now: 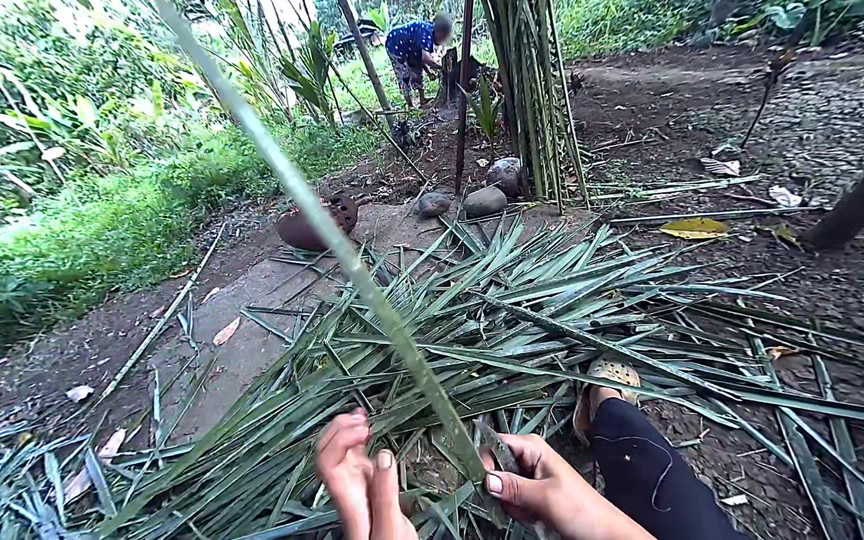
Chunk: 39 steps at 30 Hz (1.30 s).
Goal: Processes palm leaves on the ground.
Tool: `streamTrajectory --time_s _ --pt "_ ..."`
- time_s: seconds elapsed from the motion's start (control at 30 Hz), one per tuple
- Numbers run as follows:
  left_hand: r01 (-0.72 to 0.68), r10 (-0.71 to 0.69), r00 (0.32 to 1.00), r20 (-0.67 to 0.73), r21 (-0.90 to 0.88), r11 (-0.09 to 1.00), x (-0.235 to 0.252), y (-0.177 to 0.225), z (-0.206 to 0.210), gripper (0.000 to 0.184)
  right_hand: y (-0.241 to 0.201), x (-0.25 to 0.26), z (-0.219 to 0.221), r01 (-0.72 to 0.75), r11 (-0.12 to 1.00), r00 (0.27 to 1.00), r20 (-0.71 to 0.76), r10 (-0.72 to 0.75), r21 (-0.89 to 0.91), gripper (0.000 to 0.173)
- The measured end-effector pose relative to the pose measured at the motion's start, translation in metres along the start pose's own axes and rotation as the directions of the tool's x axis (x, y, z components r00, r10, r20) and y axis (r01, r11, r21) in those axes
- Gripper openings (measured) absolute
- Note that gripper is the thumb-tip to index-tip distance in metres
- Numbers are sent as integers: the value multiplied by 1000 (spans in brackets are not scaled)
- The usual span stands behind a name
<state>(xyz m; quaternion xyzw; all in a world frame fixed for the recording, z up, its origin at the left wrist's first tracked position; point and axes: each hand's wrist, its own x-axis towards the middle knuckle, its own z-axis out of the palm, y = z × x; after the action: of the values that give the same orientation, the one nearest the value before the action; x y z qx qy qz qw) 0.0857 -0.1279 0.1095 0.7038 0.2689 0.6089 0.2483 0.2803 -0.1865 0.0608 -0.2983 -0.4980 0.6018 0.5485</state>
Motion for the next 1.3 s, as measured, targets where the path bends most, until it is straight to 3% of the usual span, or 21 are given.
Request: streamTrajectory --time_s 0.03,0.07,0.13,0.2,0.33,0.43,0.53,0.63,0.7,0.83,1.0,1.13,1.3 --pt "249 -241 968 63 -190 950 -13 4 2 20 0 0 1 14 997 1000 6 -15 72 5" --pt "472 -432 881 193 -273 839 -24 9 6 22 0 1 3 20 991 1000 4 -20 129 5" --pt "740 -615 664 425 -263 618 -39 19 15 31 0 2 4 26 990 1000 5 -27 141 7" --pt "841 -677 538 502 -262 474 -44 24 21 36 1 3 5 55 996 998 2 -55 74 7" --pt "883 -651 462 602 -381 274 -43 28 16 40 0 4 9 108 994 993 -50 -106 34 5" --pt "866 -633 482 605 -441 238 -42 30 16 35 1 3 13 96 994 992 -91 -92 44 8" --pt "811 -648 551 525 -520 268 -41 29 15 32 -3 1 14 -26 985 998 -57 37 173 37" --pt "734 -688 590 424 -636 237 -41 28 17 38 -12 -2 14 -122 959 986 140 88 255 57" --pt "718 -690 610 390 -640 273 -42 28 18 38 -16 -3 16 -197 948 951 285 122 251 65" --pt "700 -630 687 362 -561 441 -50 34 20 38 -17 -2 28 -266 928 928 330 174 259 52" --pt "706 -640 677 362 -565 427 -49 36 14 39 -14 -1 22 -246 946 925 344 164 210 45" --pt "670 -579 736 350 -500 549 -61 29 19 33 -12 1 20 -200 958 942 308 131 205 45" --pt "747 -588 659 469 -497 441 -56 34 11 38 -9 0 13 -77 989 958 284 39 123 39"
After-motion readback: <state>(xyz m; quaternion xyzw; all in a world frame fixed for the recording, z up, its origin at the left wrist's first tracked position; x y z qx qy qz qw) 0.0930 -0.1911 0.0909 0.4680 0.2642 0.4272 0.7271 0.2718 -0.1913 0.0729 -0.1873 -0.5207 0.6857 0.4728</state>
